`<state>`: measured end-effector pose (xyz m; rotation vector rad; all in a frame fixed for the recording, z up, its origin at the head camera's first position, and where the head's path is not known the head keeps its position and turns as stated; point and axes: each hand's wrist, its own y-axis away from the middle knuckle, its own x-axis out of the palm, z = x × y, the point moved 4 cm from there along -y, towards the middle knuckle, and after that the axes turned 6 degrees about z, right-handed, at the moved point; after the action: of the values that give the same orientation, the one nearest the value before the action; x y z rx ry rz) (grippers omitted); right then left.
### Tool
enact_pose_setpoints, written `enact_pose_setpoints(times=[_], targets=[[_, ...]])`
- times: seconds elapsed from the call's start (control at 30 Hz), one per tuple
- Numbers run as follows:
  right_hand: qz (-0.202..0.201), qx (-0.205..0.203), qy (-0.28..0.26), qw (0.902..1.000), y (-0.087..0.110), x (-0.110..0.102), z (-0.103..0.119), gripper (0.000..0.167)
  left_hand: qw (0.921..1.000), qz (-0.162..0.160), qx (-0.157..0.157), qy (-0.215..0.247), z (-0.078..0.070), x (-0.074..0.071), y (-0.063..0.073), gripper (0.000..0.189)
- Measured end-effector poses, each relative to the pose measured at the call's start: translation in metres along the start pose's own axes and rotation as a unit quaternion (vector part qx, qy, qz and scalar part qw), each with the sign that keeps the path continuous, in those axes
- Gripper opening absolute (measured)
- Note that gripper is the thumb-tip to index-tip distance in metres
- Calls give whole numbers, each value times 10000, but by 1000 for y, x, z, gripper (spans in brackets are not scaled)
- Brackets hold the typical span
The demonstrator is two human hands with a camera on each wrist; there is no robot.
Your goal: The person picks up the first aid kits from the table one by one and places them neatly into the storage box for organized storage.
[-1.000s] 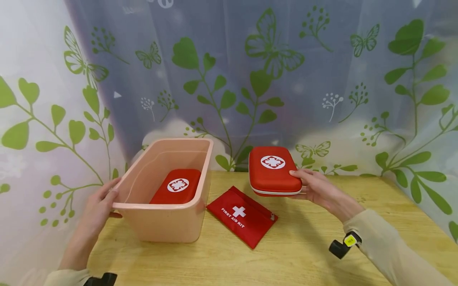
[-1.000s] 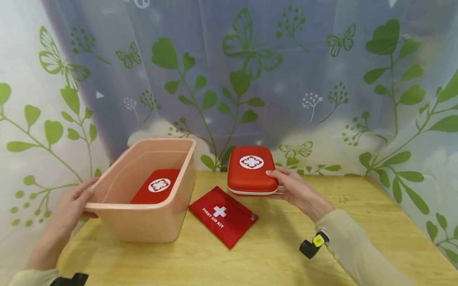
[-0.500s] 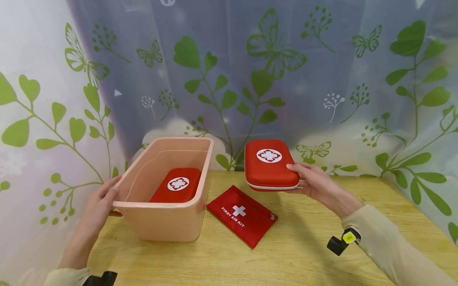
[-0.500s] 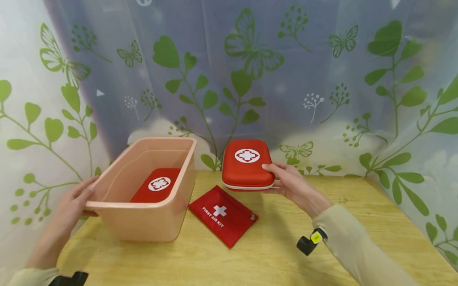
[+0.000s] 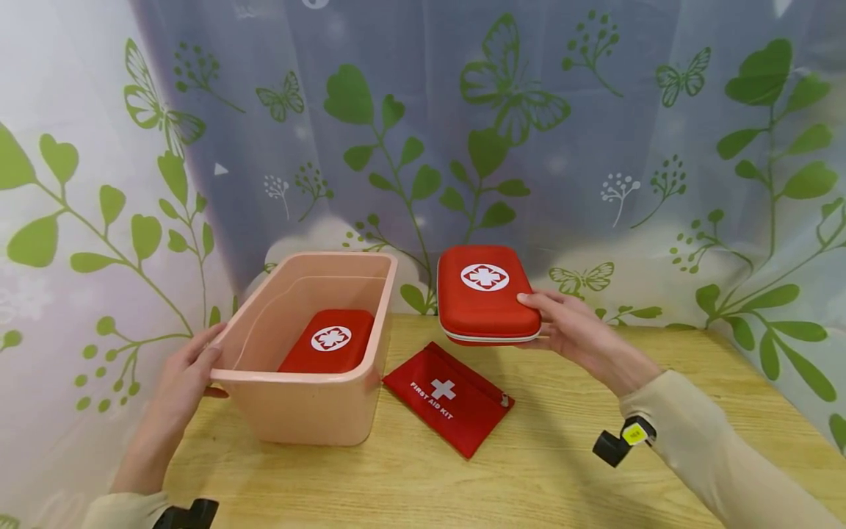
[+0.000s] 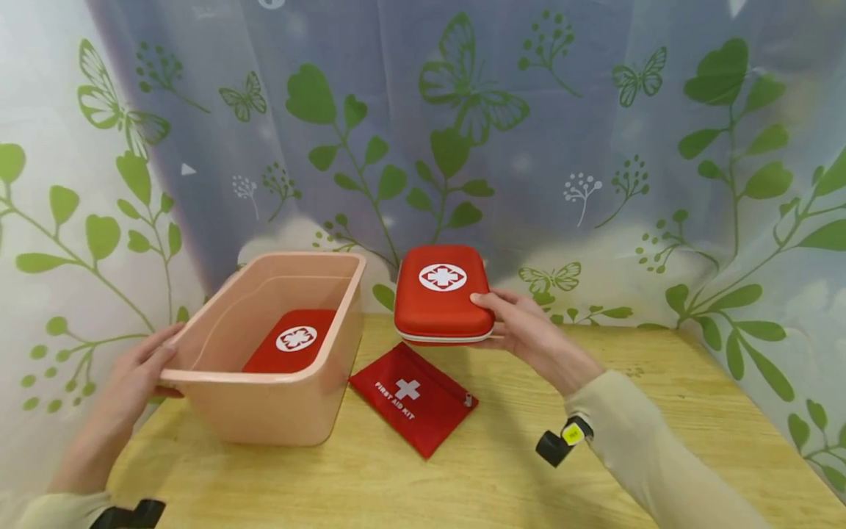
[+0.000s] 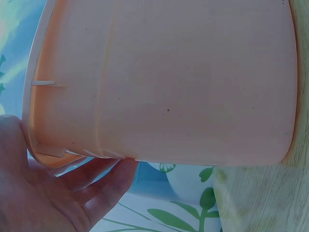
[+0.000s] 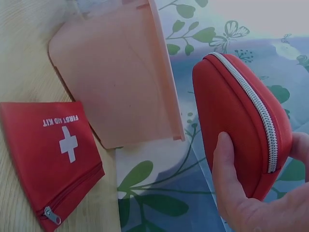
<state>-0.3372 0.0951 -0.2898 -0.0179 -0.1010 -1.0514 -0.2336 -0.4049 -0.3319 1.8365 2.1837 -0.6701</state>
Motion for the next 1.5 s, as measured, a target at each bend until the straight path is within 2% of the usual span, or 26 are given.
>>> enact_pose_setpoints(times=[0.4, 1.03, 1.5], targets=[[162, -85, -128, 9998, -9, 16, 2, 68, 10000, 20, -13, 35, 0, 2, 1, 54], [134, -114, -257, 9995, -26, 45, 2, 68, 10000, -17, -31, 1, -1, 1, 1, 54], [224, -184, -348, 9990, -37, 66, 2, 65, 9999, -61, 76, 85, 1, 1, 1, 55]])
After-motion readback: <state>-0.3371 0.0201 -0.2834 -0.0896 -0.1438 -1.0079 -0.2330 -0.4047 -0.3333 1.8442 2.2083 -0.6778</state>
